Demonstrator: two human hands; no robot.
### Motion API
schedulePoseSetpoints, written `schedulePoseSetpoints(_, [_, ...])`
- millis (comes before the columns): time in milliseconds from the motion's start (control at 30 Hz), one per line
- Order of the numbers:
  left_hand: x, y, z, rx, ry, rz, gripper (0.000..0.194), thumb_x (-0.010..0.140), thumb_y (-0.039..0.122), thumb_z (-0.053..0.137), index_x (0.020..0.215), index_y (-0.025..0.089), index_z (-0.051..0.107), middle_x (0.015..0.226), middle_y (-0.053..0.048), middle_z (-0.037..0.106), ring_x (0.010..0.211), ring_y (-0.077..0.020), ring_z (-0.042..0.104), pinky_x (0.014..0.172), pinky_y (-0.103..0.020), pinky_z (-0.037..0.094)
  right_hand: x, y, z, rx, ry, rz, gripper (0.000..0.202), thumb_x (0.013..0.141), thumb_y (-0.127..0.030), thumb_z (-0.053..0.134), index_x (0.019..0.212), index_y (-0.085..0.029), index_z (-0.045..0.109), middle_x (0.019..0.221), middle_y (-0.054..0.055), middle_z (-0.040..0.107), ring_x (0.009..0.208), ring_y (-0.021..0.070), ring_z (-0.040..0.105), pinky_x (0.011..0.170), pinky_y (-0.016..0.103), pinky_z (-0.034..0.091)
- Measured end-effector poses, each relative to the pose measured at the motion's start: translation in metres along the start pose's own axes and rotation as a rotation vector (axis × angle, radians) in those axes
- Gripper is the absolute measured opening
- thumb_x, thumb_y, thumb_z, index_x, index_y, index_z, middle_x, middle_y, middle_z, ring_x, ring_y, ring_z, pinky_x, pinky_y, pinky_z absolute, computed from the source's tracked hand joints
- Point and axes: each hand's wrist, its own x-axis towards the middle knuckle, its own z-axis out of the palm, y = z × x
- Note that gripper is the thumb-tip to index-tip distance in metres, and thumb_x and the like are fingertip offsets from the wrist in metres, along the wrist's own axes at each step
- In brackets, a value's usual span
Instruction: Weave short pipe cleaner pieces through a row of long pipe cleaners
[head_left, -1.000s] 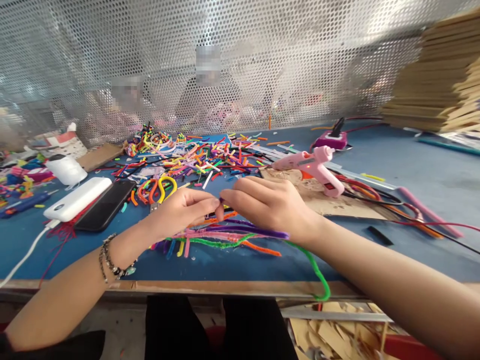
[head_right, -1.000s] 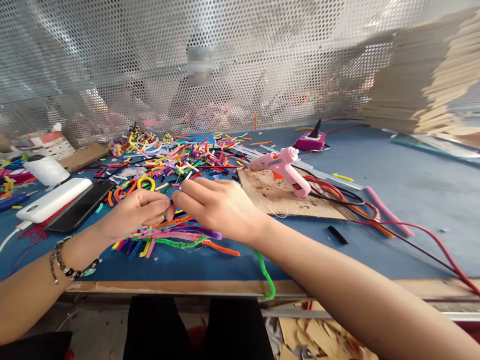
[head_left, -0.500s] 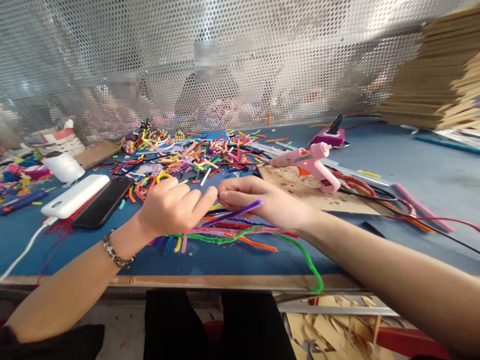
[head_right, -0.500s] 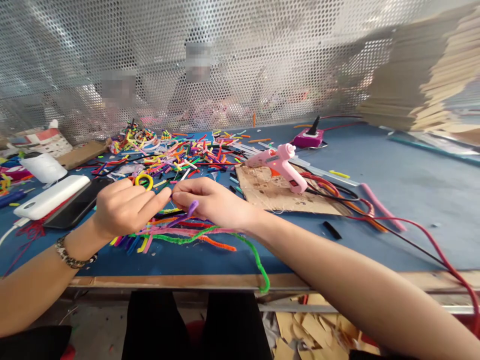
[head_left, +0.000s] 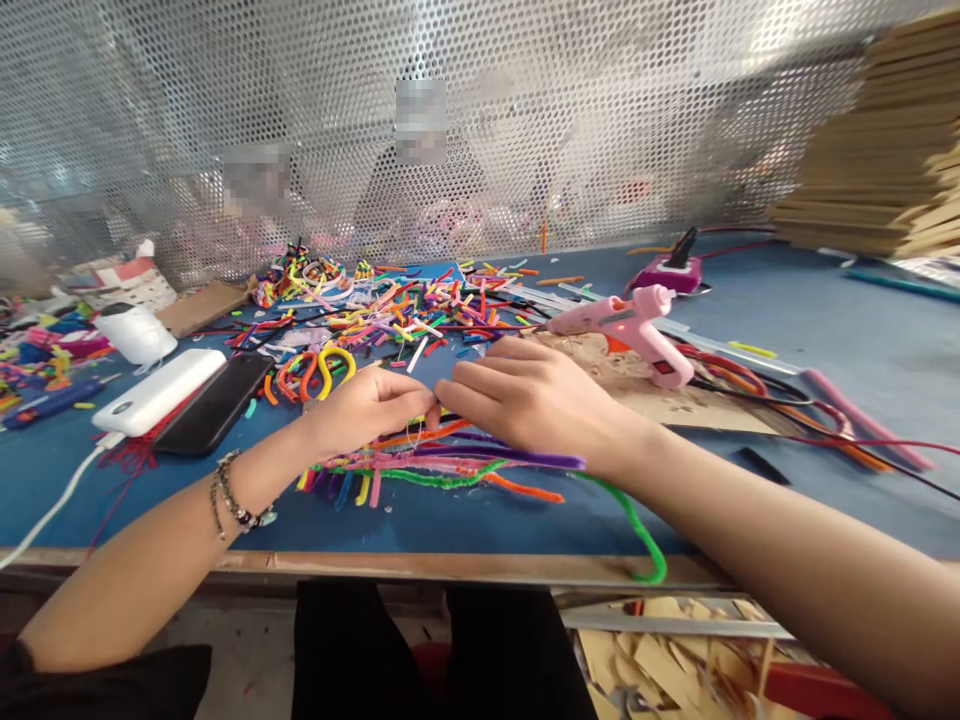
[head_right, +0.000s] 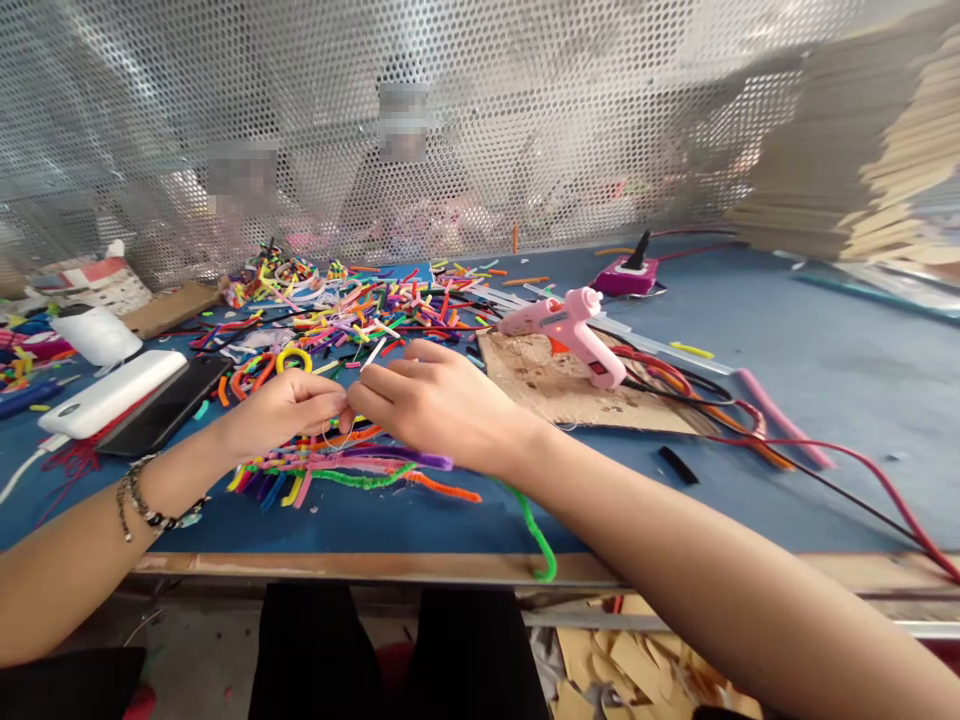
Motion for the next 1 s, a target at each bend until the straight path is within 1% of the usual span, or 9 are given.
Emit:
schedulePoseSetpoints(100, [-0.002,0.004,0.001,0.060,0.015,0.024,0.039,0.092,0.030,0.034,0.065,0.014,0.056,0.048,0.007,0.031,0.041,-0.0061,0.029,0.039,-0.016,0.027,0.001,-0.002,0.002,0.393,-0.117,0.129,0.028,0.096,-0.016,0.035,0.072,-0.017,0.049,0.064,-0.001,0.046,0.055,0.0103,0.038,0.057,0.025,0.028])
schedulePoseSetpoints(200, [-0.005,0.006,0.002,0.190,0.101,0.090,0.037,0.090,0.027,0.039,0.058,0.015,0.052,0.047,0.006,0.033,0.044,-0.0061,0.030,0.043,-0.018,0.024,0.003,-0.001,0.005,0.805,-0.195,0.298,0.027,0.093,-0.015,0.035,0.066,-0.018,0.041,0.064,-0.003,0.042,0.056,0.0082,0.036,0.054,0.022,0.028])
schedulePoseSetpoints(333, [-0.008,0.008,0.001,0.383,0.212,0.195,0.035,0.090,0.026,0.042,0.057,0.016,0.051,0.047,0.005,0.040,0.045,-0.0079,0.030,0.048,-0.025,0.020,0.007,-0.004,0.009,1.162,-0.202,0.521,0.027,0.086,-0.019,0.039,0.060,-0.020,0.032,0.057,-0.005,0.029,0.053,0.0073,0.026,0.050,0.022,0.024])
schedulePoseSetpoints(467, [-0.008,0.016,-0.002,0.796,0.312,0.440,0.033,0.091,0.014,0.045,0.059,0.016,0.055,0.042,0.005,0.039,0.041,-0.0089,0.028,0.047,-0.027,0.017,0.011,-0.013,0.012,1.410,-0.127,0.672,0.029,0.084,-0.025,0.035,0.056,-0.022,0.027,0.055,-0.006,0.026,0.050,0.0074,0.025,0.046,0.022,0.026])
schedulePoseSetpoints(533, [-0.007,0.018,-0.003,0.814,0.315,0.441,0.032,0.091,0.014,0.045,0.061,0.016,0.057,0.042,0.006,0.037,0.041,-0.0090,0.028,0.046,-0.026,0.016,0.012,-0.015,0.012,1.403,-0.104,0.684,0.029,0.084,-0.024,0.030,0.056,-0.023,0.024,0.054,-0.006,0.025,0.048,0.0077,0.024,0.045,0.022,0.027])
schedulePoseSetpoints(633, [-0.005,0.015,-0.003,0.332,0.236,0.182,0.032,0.091,0.025,0.044,0.064,0.016,0.056,0.046,0.007,0.032,0.044,-0.0089,0.027,0.047,-0.025,0.019,0.011,-0.011,0.009,1.291,-0.072,0.654,0.029,0.085,-0.025,0.035,0.057,-0.021,0.030,0.055,-0.005,0.029,0.050,0.0085,0.027,0.048,0.024,0.027])
schedulePoseSetpoints(700, [-0.004,0.011,-0.002,0.083,0.145,0.089,0.034,0.093,0.032,0.040,0.067,0.016,0.055,0.049,0.007,0.031,0.045,-0.0084,0.029,0.046,-0.022,0.024,0.009,-0.006,0.004,0.968,-0.023,0.505,0.028,0.087,-0.025,0.040,0.059,-0.019,0.040,0.057,-0.003,0.035,0.053,0.0094,0.030,0.052,0.026,0.026])
schedulePoseSetpoints(833, [-0.003,0.009,-0.002,-0.127,-0.098,0.084,0.039,0.096,0.035,0.025,0.078,0.016,0.055,0.050,0.007,0.030,0.042,-0.0084,0.032,0.041,-0.019,0.033,0.004,0.005,-0.005,0.269,0.048,0.134,0.035,0.097,-0.024,0.034,0.074,-0.020,0.060,0.060,0.000,0.050,0.054,0.0109,0.038,0.056,0.029,0.028])
schedulePoseSetpoints(1000, [-0.004,0.011,-0.003,-0.232,-0.230,0.086,0.032,0.094,0.027,0.021,0.077,0.018,0.046,0.052,0.004,0.041,0.041,-0.0088,0.041,0.043,-0.020,0.042,0.002,0.007,-0.012,0.107,0.082,-0.023,0.035,0.099,-0.017,0.031,0.089,-0.024,0.064,0.066,0.000,0.060,0.059,0.0118,0.047,0.058,0.029,0.033])
